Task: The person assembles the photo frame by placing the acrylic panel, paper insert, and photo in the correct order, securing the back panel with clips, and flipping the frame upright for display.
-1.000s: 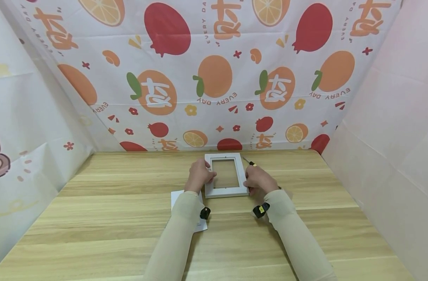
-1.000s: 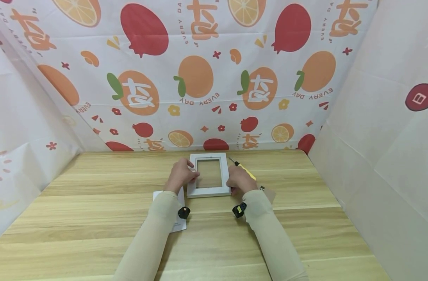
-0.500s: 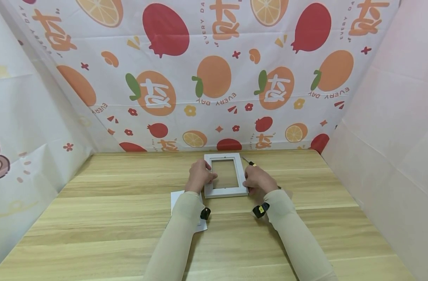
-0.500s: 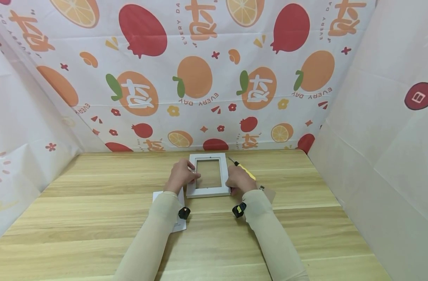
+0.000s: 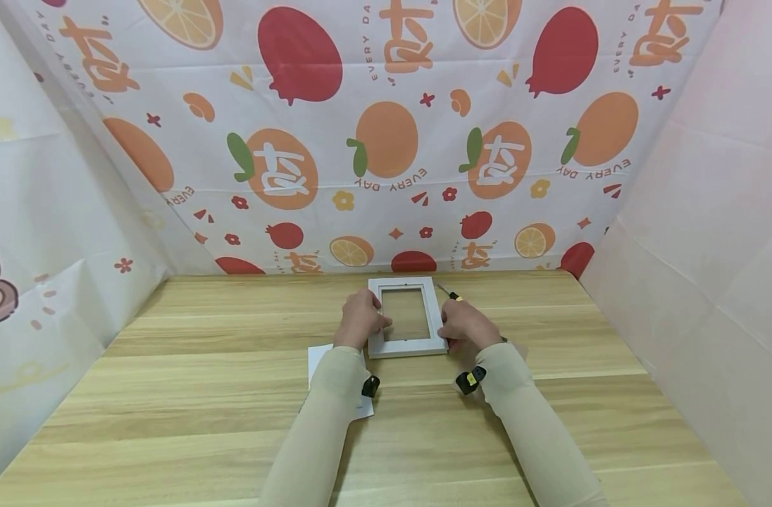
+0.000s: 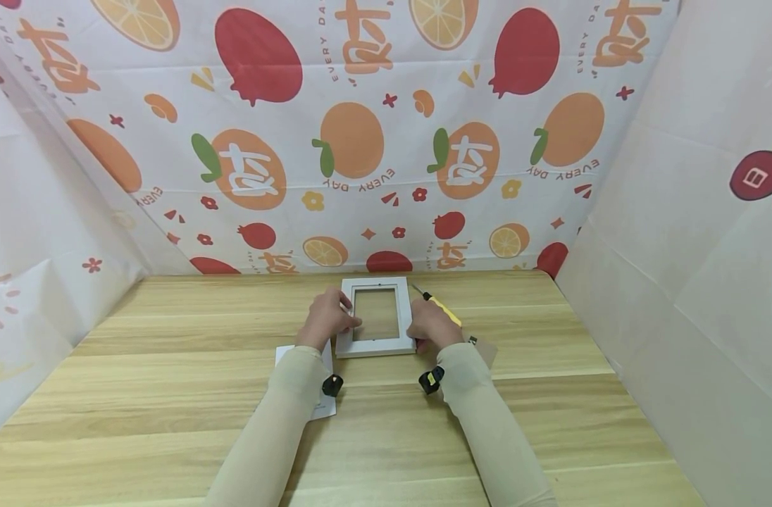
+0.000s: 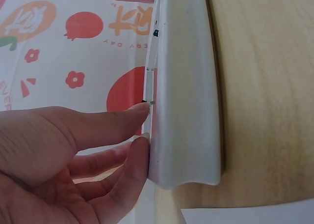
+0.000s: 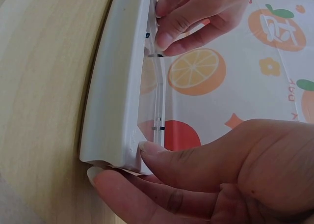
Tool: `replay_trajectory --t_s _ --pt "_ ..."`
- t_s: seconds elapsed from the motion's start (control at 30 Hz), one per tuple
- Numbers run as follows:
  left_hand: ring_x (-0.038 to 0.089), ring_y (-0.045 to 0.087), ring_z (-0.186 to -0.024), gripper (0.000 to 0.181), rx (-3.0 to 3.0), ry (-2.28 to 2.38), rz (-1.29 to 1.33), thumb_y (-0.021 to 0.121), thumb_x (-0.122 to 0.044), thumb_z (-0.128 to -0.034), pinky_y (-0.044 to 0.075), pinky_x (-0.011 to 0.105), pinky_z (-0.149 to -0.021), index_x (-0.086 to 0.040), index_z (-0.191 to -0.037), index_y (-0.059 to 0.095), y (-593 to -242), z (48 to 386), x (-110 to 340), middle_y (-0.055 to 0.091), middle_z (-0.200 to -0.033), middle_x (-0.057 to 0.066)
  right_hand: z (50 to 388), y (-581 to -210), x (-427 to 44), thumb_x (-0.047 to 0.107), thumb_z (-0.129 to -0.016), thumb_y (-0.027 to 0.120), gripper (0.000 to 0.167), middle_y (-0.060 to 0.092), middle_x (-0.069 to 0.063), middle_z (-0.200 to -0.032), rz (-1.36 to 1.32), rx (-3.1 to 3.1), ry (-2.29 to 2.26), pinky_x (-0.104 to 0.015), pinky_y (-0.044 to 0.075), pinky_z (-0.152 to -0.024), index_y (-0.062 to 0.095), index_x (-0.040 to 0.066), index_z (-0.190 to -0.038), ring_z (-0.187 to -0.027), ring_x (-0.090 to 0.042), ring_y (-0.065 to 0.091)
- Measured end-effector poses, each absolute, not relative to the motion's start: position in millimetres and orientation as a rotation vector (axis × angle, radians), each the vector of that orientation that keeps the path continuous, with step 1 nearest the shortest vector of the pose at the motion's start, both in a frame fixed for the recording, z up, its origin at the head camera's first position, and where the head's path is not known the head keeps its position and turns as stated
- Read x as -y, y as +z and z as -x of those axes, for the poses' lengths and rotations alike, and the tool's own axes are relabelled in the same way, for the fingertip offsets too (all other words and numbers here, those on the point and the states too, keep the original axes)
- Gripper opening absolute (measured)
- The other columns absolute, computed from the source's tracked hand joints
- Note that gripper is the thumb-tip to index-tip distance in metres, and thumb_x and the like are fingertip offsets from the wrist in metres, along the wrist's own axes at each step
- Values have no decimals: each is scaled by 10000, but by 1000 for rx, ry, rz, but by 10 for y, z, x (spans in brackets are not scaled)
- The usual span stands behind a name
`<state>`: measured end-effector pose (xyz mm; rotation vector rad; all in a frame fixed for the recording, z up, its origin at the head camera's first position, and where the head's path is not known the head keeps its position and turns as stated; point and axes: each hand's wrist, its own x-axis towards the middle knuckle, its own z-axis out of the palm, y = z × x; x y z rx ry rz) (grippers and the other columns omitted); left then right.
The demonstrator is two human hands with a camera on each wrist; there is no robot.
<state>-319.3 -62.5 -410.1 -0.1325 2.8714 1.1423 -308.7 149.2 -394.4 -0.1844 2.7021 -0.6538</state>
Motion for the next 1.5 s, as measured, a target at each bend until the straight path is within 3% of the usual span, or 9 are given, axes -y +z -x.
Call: replay_trajectory --t_s 0.4,0.87,1.3,1.5 --pt "268 602 -916 365 -2845 1049 28 889 -123 -794 513 370 -744 -30 -1104 721 -4042 3133 603 692 -1078 138 3097 -3949 -1492 80 -980 687 122 708 -119 -778 181 -2705 -653 -309 602 -653 652 -17 -1044 -623 -203 738" --pt "272 581 -928 459 -2839 1005 -19 941 -154 -739 499 364 -742 -34 -1105 690 -4069 3114 618 670 -1109 147 3083 -3941 -1484 73 -978 686 120 718 -138 -784 188 -2709 -648 -319 608 -666 649 -21 -1043 -617 -208 736" --pt "266 577 -933 384 -2889 962 -31 935 -72 -716 499 388 -796 -54 -1028 713 -4101 3148 641 680 -1114 146 3074 -3939 -1493 63 -968 671 116 709 -118 -761 206 -2719 -622 -251 534 -579 656 -21 -1047 -578 -158 679" --pt "262 586 -913 368 -2874 972 -37 916 -58 -735 496 369 -757 -55 -1042 714 -4100 3151 649 674 -1102 142 3075 -3951 -1490 61 -966 673 95 713 -116 -747 202 -2724 -617 -293 577 -603 656 -16 -1018 -617 -180 695"
